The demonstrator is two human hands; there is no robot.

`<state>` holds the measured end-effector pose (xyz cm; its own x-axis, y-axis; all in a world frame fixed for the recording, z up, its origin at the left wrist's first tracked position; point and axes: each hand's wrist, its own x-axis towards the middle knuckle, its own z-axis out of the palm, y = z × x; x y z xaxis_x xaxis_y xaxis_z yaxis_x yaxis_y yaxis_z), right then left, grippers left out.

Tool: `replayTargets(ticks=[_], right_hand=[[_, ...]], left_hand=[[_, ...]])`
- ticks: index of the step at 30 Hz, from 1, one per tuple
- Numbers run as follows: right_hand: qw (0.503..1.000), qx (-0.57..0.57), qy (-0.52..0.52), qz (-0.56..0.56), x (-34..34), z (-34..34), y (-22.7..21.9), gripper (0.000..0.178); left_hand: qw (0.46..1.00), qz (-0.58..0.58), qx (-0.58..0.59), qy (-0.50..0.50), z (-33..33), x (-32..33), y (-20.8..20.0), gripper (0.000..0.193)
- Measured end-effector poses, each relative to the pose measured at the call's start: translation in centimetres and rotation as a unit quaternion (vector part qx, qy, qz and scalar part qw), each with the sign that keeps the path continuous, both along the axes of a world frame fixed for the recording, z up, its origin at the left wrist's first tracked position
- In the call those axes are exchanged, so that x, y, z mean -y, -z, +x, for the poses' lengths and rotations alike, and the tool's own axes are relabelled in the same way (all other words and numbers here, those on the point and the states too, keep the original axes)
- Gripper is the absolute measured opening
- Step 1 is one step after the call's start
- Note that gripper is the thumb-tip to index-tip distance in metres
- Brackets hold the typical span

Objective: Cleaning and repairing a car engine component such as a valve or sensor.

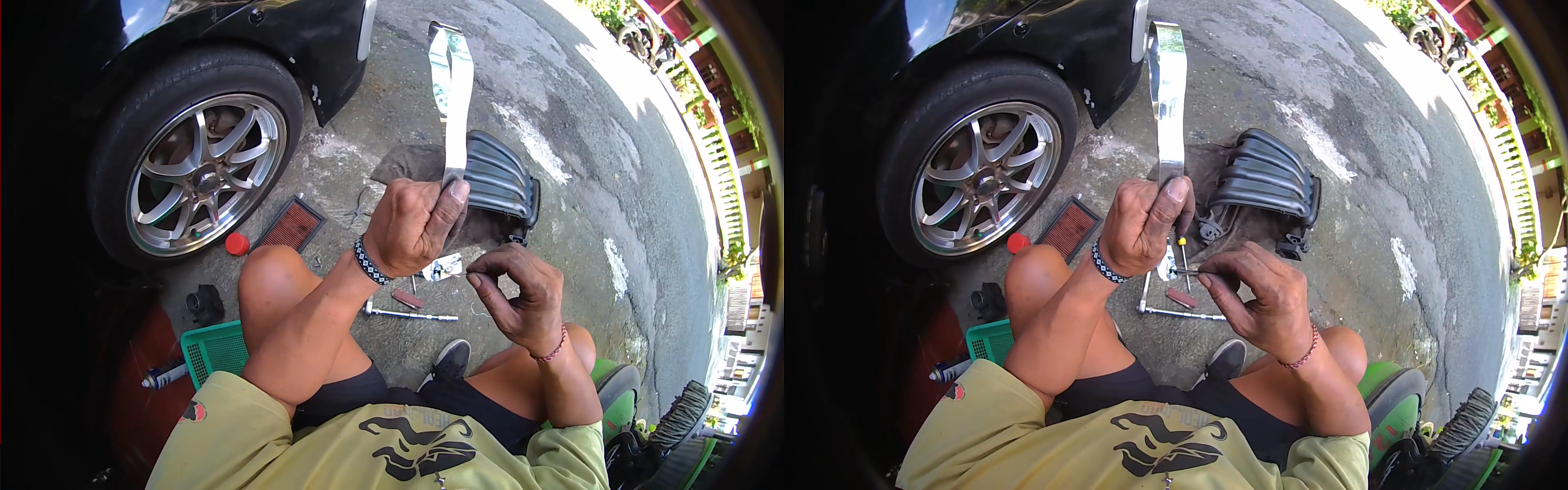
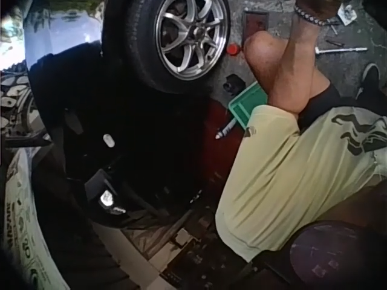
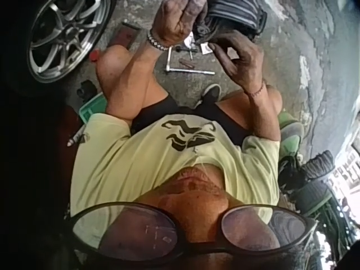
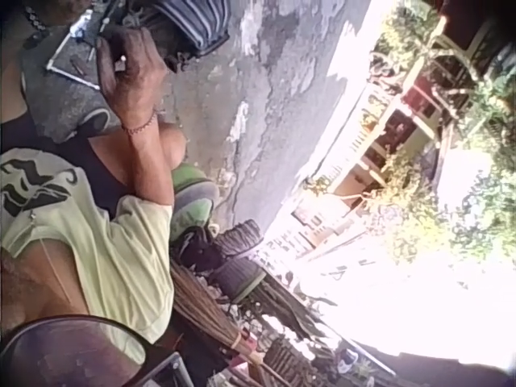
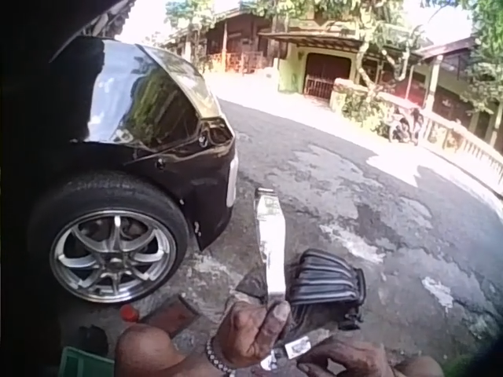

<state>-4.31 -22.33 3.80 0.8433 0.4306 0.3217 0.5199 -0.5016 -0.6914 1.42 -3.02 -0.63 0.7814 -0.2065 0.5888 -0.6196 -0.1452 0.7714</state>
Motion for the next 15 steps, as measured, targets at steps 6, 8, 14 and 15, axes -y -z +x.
replayTargets(ticks=[6,8,14,15], right_hand=[[1.000,-0.005,-0.025,0.006,-0.4,-0.1,0.7,0.011],[1.000,-0.019,-0.021,-0.001,-0.3,-0.1,0.8,0.010],[0.999,-0.034,-0.015,-0.004,-0.3,-0.1,1.2,0.010],[0.999,-0.034,-0.015,-0.004,-0.3,0.0,1.3,0.010]], left_hand=[[1.000,-0.007,-0.005,-0.005,-0.1,0.4,0.2,0.043],[1.000,-0.011,-0.008,-0.004,-0.1,0.5,0.3,0.044],[1.000,-0.008,-0.011,-0.003,0.0,0.6,0.5,0.043],[1.000,-0.005,-0.009,-0.002,0.0,0.6,0.5,0.043]])
